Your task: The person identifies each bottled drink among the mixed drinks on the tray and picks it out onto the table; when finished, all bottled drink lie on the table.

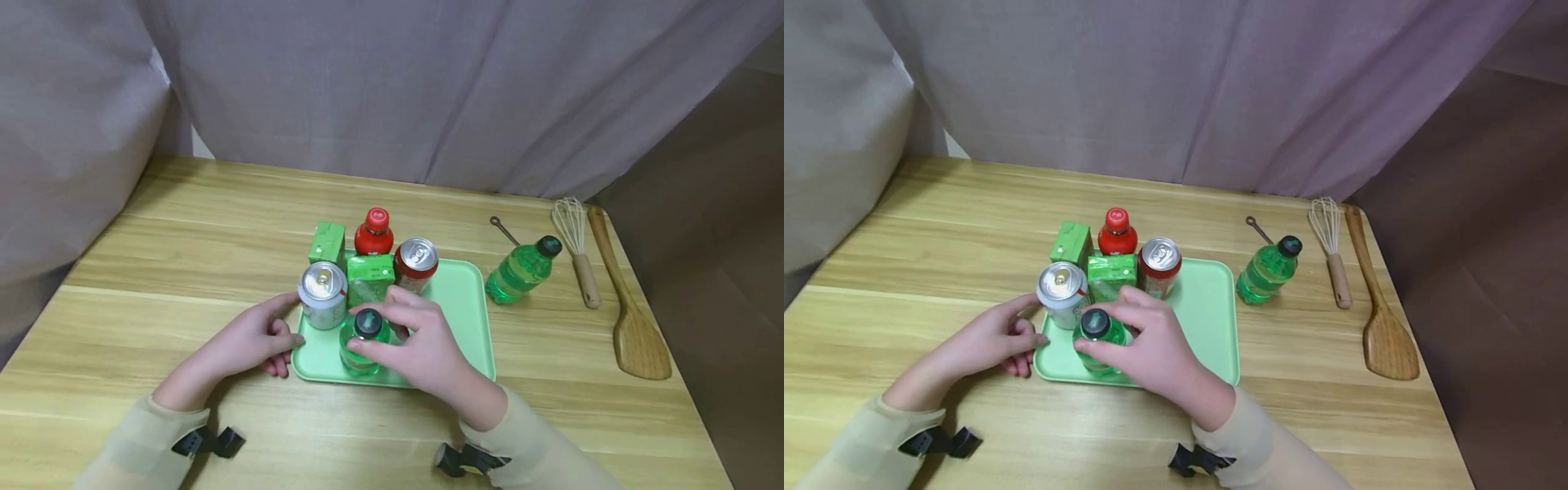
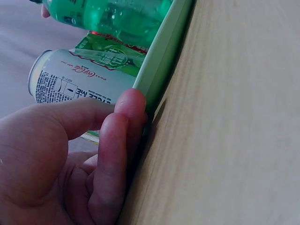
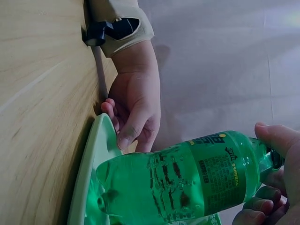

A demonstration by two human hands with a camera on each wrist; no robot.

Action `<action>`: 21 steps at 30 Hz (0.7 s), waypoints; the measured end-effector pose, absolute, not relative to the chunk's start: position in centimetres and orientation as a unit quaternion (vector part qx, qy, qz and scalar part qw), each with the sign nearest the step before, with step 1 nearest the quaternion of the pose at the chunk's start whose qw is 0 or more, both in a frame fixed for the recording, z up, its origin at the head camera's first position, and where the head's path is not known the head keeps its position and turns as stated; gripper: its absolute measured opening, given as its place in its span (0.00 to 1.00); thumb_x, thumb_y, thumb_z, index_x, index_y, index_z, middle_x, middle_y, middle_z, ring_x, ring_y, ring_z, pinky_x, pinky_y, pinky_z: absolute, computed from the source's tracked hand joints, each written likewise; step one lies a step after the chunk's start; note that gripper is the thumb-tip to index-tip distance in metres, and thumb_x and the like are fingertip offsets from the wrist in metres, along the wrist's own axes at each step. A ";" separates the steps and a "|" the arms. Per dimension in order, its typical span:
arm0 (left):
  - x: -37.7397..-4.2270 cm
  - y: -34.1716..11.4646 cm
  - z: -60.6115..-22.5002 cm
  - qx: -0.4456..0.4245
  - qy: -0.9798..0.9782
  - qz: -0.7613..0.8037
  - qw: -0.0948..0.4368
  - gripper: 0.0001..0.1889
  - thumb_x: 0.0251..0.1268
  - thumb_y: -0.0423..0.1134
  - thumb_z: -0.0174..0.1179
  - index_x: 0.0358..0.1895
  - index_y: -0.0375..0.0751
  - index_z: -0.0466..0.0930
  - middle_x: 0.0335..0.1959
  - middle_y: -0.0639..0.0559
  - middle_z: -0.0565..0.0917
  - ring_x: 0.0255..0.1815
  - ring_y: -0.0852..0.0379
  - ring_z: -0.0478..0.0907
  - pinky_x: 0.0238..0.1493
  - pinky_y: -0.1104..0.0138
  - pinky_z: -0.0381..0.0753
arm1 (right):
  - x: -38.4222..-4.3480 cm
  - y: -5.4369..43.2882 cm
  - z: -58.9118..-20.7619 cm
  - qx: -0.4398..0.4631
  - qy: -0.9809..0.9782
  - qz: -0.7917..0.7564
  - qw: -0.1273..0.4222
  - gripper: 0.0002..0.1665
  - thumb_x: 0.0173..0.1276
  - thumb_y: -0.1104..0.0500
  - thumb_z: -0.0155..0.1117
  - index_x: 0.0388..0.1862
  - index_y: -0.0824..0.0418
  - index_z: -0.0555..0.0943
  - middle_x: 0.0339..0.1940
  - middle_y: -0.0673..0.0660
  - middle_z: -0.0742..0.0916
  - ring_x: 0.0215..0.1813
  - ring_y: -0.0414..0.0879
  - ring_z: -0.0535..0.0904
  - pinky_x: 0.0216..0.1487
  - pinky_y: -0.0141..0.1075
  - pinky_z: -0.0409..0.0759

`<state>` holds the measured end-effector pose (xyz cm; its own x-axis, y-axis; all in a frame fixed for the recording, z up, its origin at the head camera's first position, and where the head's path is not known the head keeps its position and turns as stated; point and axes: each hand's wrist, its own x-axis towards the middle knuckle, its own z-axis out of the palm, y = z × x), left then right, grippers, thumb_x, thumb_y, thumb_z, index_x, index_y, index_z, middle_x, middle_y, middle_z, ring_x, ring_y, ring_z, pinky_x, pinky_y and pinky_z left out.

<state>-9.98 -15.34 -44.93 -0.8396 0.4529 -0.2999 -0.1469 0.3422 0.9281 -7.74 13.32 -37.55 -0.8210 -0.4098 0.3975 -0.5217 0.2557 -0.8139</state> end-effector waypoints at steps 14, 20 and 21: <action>-10.0 -15.3 -44.7 0.094 0.778 0.560 0.270 0.46 0.69 0.34 0.66 0.84 0.39 0.46 0.24 0.40 0.83 0.22 0.43 0.86 0.23 0.53 0.90 | -7.2 16.2 -37.7 0.246 -0.819 0.517 0.046 0.19 0.55 0.59 0.84 0.48 0.56 0.92 0.25 0.51 0.74 0.28 0.43 0.66 0.22 0.32 0.62; -10.0 -15.3 -44.7 0.092 0.777 0.561 0.271 0.47 0.69 0.34 0.67 0.84 0.40 0.47 0.24 0.40 0.83 0.22 0.43 0.86 0.23 0.53 0.90 | -7.1 17.4 -37.7 0.228 -0.827 0.511 0.062 0.20 0.54 0.61 0.85 0.47 0.55 0.92 0.24 0.53 0.76 0.28 0.43 0.66 0.22 0.32 0.62; -10.0 -15.3 -44.7 0.092 0.777 0.561 0.270 0.47 0.69 0.34 0.67 0.84 0.40 0.47 0.24 0.40 0.83 0.22 0.43 0.86 0.23 0.53 0.90 | -7.1 17.7 -37.8 0.227 -0.827 0.511 0.064 0.20 0.54 0.61 0.85 0.47 0.56 0.92 0.24 0.54 0.76 0.27 0.43 0.66 0.22 0.32 0.62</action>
<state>-10.00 -15.29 -44.72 -0.8369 0.4463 -0.3170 -0.1603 0.3540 0.9214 -7.13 17.65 -37.76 -0.8891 -0.3094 0.3373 -0.4401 0.3752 -0.8158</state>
